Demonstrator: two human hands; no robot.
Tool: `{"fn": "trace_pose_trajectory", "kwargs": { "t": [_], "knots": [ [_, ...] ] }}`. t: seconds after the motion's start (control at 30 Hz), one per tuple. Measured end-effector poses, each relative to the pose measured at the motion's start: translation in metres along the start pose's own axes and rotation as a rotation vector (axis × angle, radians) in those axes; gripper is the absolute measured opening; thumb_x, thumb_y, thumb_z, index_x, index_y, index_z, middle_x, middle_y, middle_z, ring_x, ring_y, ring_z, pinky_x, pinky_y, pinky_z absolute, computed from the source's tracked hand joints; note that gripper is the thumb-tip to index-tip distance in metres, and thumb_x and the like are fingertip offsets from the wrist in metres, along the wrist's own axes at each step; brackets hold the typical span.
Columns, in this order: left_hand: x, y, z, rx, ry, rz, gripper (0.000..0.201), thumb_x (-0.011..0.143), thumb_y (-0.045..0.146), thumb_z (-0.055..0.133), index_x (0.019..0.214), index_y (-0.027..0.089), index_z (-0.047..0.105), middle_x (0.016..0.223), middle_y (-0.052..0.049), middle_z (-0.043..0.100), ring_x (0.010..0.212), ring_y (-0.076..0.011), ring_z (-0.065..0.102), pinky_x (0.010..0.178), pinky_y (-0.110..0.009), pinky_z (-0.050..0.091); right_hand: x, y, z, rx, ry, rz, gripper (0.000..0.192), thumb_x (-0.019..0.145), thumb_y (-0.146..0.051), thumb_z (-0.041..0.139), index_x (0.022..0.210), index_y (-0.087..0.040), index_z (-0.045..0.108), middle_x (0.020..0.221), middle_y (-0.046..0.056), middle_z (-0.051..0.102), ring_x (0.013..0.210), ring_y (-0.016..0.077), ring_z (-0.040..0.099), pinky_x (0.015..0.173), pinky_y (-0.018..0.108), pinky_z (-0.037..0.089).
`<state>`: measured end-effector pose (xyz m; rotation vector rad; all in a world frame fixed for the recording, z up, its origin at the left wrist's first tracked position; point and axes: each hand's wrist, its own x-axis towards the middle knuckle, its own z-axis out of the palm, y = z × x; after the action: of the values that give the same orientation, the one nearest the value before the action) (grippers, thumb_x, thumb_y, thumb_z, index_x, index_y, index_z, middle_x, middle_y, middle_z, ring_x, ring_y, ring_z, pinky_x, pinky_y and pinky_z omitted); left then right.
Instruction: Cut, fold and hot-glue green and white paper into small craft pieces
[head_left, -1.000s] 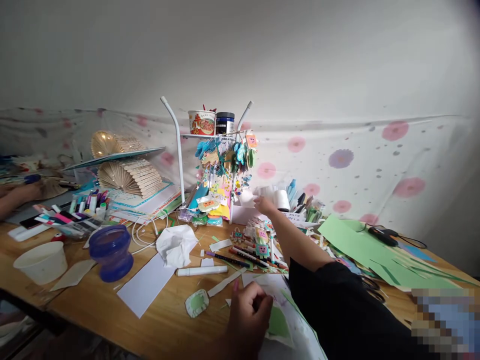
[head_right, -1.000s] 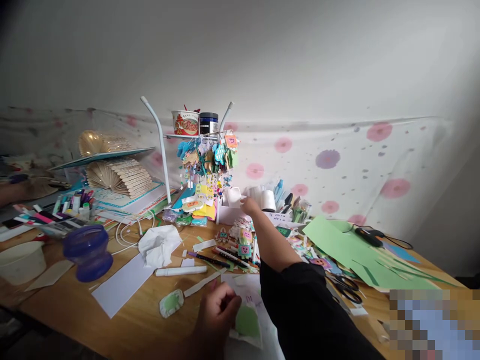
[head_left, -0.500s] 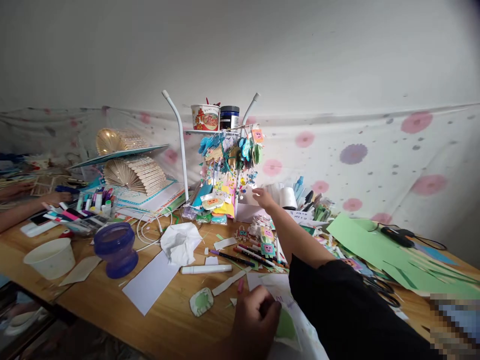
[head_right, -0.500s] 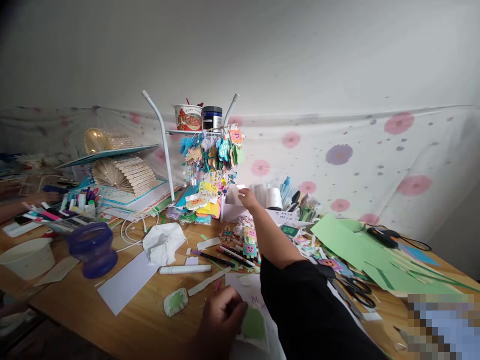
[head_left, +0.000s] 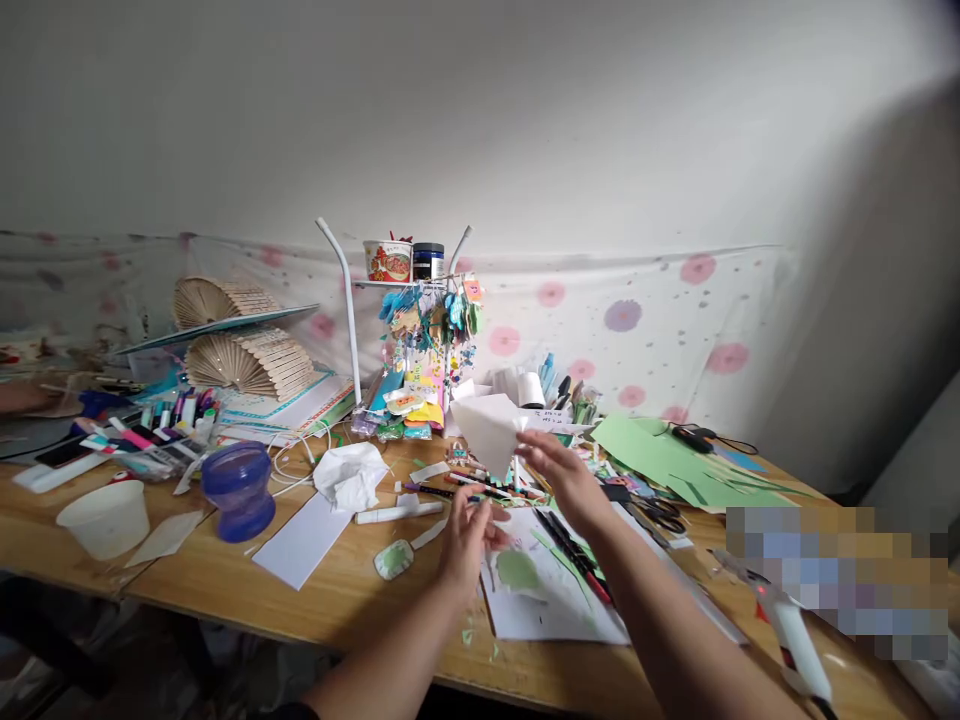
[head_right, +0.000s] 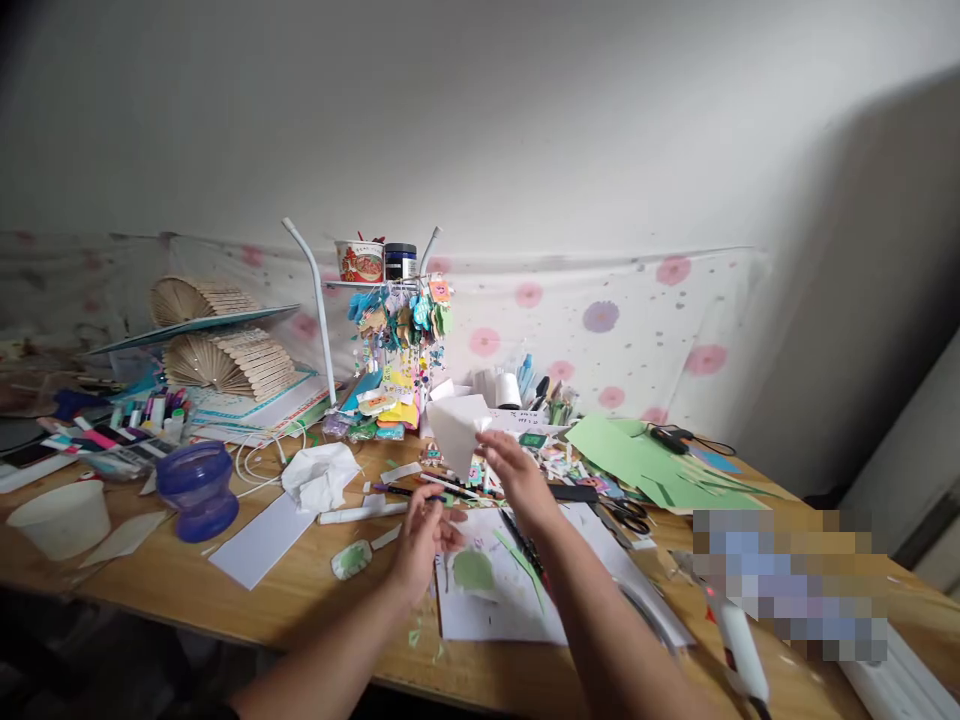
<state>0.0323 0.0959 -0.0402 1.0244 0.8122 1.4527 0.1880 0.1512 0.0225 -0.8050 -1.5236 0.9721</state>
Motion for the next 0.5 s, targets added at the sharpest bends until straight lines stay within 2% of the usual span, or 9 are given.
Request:
{"fn": "trace_pose_trajectory", "kwargs": {
  "t": [0.1,0.17,0.2,0.27,0.33,0.4,0.5],
  "knots": [
    [0.001,0.009,0.004,-0.201,-0.05,-0.075,0.065,0.081,0.055,0.051,0.134,0.028,0.025,0.098,-0.007,0.064,0.073,-0.0164,0.067,0.063,-0.028,0.049,-0.054,0.011,0.015,0.104,0.001,0.127,0.037,0.077,-0.049,0.062,0.108,-0.031,0.067,0.131,0.007,0.05,0.111,0.0282,0.056,0.096,0.046,0.042],
    [0.003,0.012,0.005,-0.28,-0.085,-0.08,0.07,0.078,0.051,0.059,0.136,0.035,0.024,0.105,-0.006,0.062,0.077,-0.0161,0.066,0.067,-0.03,0.05,-0.077,0.015,0.026,0.065,-0.027,0.122,0.037,0.076,-0.051,0.062,0.107,-0.031,0.068,0.126,0.008,0.054,0.116,0.0283,0.052,0.1,0.048,0.038],
    [0.006,0.012,0.005,-0.3,-0.081,-0.076,0.069,0.075,0.048,0.063,0.135,0.035,0.03,0.108,-0.005,0.061,0.078,-0.0157,0.065,0.07,-0.03,0.05,-0.084,0.017,0.031,0.029,-0.068,0.091,0.037,0.078,-0.051,0.06,0.108,-0.03,0.068,0.124,0.008,0.055,0.117,0.0277,0.05,0.102,0.048,0.035],
    [0.012,0.008,0.001,-0.289,-0.03,-0.054,0.059,0.068,0.042,0.071,0.122,0.03,0.049,0.107,-0.005,0.061,0.08,-0.0153,0.064,0.073,-0.03,0.049,-0.091,0.019,0.037,-0.046,-0.178,0.026,0.038,0.081,-0.05,0.056,0.109,-0.026,0.068,0.12,0.01,0.057,0.118,0.0267,0.049,0.104,0.046,0.032],
    [0.02,0.002,-0.005,-0.19,0.063,0.005,0.041,0.062,0.036,0.075,0.097,0.019,0.062,0.089,-0.004,0.064,0.073,-0.0143,0.061,0.069,-0.026,0.047,-0.091,0.023,0.038,-0.096,-0.233,0.022,0.039,0.08,-0.05,0.057,0.102,-0.021,0.071,0.114,0.012,0.061,0.11,0.0268,0.054,0.101,0.044,0.035],
    [0.026,-0.005,-0.01,-0.042,0.15,0.06,0.029,0.06,0.033,0.075,0.079,0.015,0.063,0.067,0.0,0.059,0.06,-0.011,0.055,0.058,-0.022,0.042,-0.085,0.028,0.036,-0.09,-0.145,0.114,0.039,0.076,-0.051,0.061,0.09,-0.017,0.073,0.099,0.012,0.066,0.096,0.0262,0.06,0.092,0.043,0.041],
    [0.026,-0.01,-0.014,0.147,0.185,0.095,0.022,0.064,0.031,0.069,0.079,0.016,0.062,0.048,0.007,0.044,0.043,-0.0067,0.039,0.045,-0.019,0.027,-0.065,0.033,0.03,0.03,0.139,0.287,0.037,0.072,-0.051,0.063,0.078,-0.015,0.068,0.077,0.007,0.067,0.075,0.0209,0.061,0.076,0.035,0.047]
  ]
}}
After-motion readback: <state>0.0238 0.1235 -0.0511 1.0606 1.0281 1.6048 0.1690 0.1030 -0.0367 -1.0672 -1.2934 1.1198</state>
